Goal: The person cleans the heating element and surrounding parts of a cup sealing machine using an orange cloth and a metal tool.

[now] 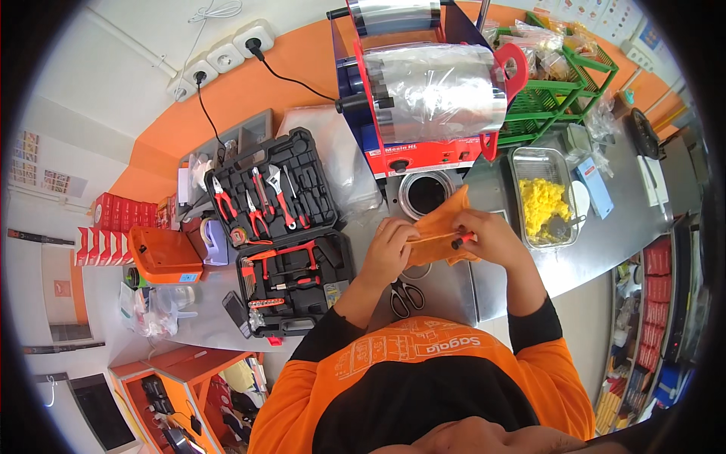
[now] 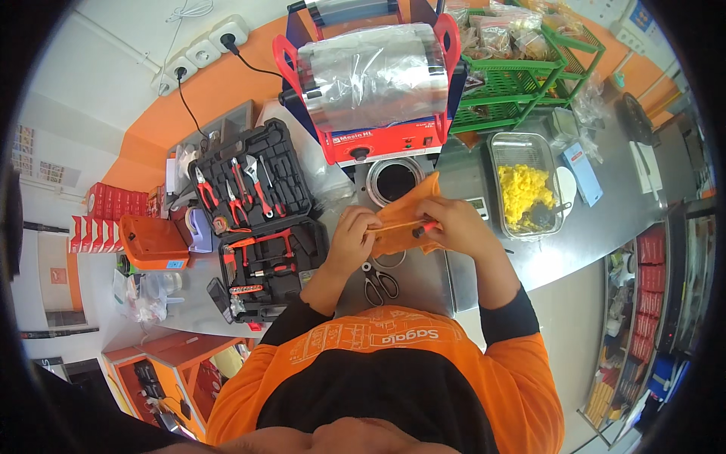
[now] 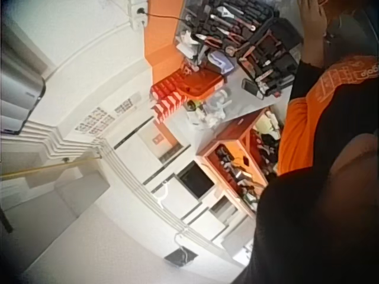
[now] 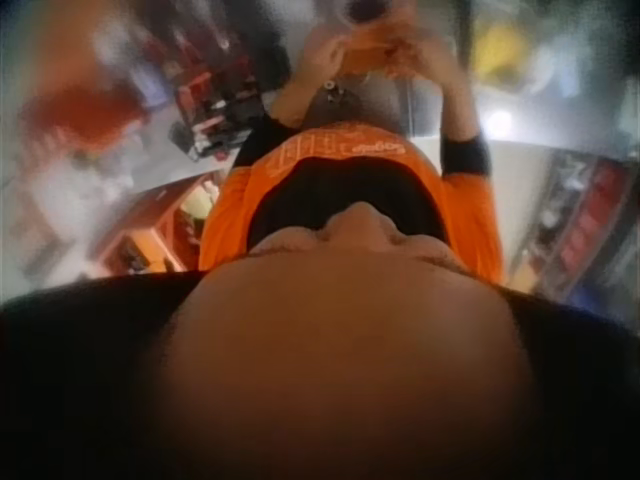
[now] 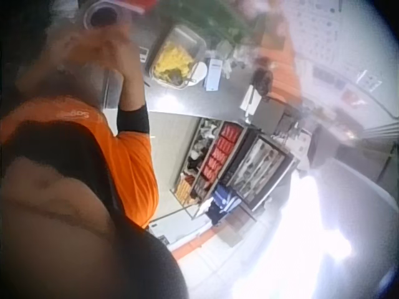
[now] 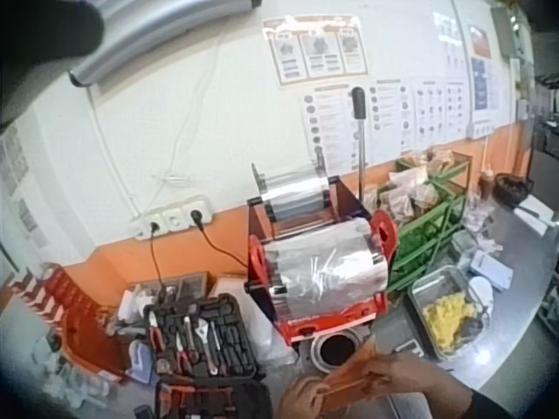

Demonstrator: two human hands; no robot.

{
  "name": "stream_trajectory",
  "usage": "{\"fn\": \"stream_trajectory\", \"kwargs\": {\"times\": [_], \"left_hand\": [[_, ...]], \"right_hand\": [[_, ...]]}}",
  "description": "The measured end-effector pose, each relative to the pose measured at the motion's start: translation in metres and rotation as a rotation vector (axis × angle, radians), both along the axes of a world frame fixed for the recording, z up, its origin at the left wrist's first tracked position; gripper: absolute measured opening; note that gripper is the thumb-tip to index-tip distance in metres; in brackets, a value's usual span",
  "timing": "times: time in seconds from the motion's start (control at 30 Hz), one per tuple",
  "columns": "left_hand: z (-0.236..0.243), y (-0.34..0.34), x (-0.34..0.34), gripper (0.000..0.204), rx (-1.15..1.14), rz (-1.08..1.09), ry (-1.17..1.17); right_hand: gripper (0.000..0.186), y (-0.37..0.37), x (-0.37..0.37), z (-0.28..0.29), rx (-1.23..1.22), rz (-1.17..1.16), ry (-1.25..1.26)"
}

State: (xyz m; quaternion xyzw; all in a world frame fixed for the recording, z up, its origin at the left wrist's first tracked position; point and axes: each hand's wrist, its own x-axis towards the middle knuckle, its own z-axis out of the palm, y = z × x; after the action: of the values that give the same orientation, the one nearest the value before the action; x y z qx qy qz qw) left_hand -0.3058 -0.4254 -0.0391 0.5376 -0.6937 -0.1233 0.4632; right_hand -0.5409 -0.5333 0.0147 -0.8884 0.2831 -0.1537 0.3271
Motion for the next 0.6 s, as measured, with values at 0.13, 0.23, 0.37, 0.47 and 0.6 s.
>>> {"fn": "stream_trajectory", "kwargs": {"times": [0.13, 0.23, 0.37, 0.47, 0.6], "left_hand": [[0.002, 0.005, 0.002, 0.024, 0.121, -0.032, 0.053], [0.004, 0.001, 0.002, 0.024, 0.191, -0.062, 0.072], [0.005, -0.006, 0.001, 0.026, 0.218, -0.022, -0.050], [0.018, -0.007, -0.006, 0.028, 0.270, 0.035, -0.138], [0.010, -0.003, -0.014, 0.036, 0.229, 0.135, -0.349]], "right_hand": [[0.024, 0.000, -0.021, -0.006, 0.005, 0.030, 0.229], [0.028, -0.005, -0.019, -0.007, 0.092, 0.002, 0.002], [0.034, -0.009, 0.007, -0.018, 0.011, -0.264, -0.102], [0.034, -0.015, 0.017, -0.044, -0.040, -0.292, -0.142], [0.030, -0.013, 0.019, -0.043, 0.044, -0.306, -0.143]]}}
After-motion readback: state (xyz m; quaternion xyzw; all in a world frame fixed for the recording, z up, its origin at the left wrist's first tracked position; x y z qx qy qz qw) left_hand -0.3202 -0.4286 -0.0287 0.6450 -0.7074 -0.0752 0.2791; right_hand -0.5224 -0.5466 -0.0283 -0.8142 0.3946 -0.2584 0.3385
